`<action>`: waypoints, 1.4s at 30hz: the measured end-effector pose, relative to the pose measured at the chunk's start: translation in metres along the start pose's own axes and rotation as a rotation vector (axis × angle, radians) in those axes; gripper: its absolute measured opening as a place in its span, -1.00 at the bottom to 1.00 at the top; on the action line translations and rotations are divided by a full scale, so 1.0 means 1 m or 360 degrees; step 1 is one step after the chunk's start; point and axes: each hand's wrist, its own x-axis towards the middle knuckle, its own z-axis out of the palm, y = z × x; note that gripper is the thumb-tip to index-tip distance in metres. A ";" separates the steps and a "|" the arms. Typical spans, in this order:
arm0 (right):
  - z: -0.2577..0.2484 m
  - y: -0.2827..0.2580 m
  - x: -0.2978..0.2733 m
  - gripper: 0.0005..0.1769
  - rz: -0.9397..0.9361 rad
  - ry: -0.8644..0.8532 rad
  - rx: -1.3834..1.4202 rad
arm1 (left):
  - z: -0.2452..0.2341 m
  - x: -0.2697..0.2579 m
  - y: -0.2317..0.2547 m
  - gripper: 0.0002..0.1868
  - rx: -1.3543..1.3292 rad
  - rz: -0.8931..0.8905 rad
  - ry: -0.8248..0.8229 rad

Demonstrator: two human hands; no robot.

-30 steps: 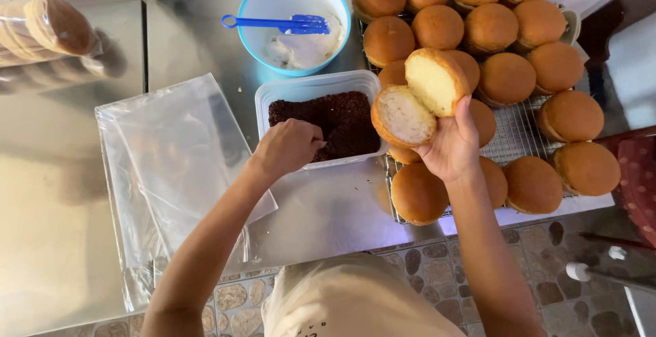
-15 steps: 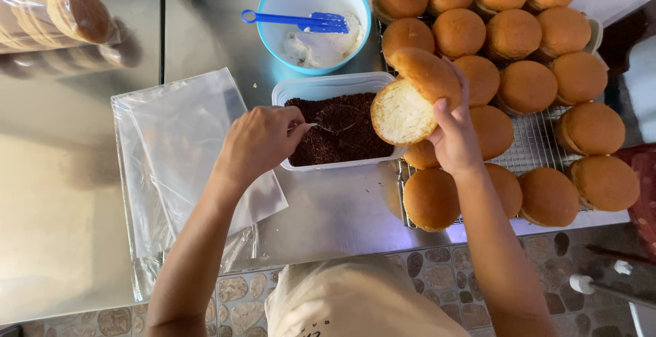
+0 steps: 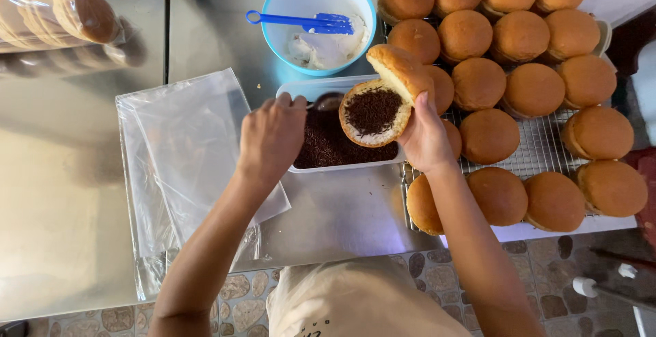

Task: The person repeatedly scoops chocolate sprinkles from a container and places them into the hollowed centers of round buns. Each filled bun is then placed onto a wire cooling rack. The process is repeated for multiple buns in a consistent sequence.

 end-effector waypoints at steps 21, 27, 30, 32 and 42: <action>0.018 -0.009 0.006 -0.40 0.0073 0.0032 0.0000 | -0.037 -0.011 0.012 -0.83 -0.0462 0.0104 0.0214; 0.043 -0.020 0.005 -0.35 0.0066 0.0014 0.0266 | -0.035 -0.024 0.014 -0.89 -0.0316 0.0087 0.0556; 0.033 -0.012 0.009 -0.34 0.0036 -0.0058 0.0298 | -0.035 -0.028 0.018 -0.85 -0.0466 0.0129 0.0324; 0.029 -0.006 0.010 -0.32 0.0034 -0.0067 0.0317 | -0.037 -0.020 0.018 -0.83 -0.0449 0.0141 0.0294; 0.021 -0.043 0.007 -0.07 -0.0694 -0.0426 -0.0946 | -0.051 -0.020 -0.016 -0.82 -0.0838 -0.0275 -0.0298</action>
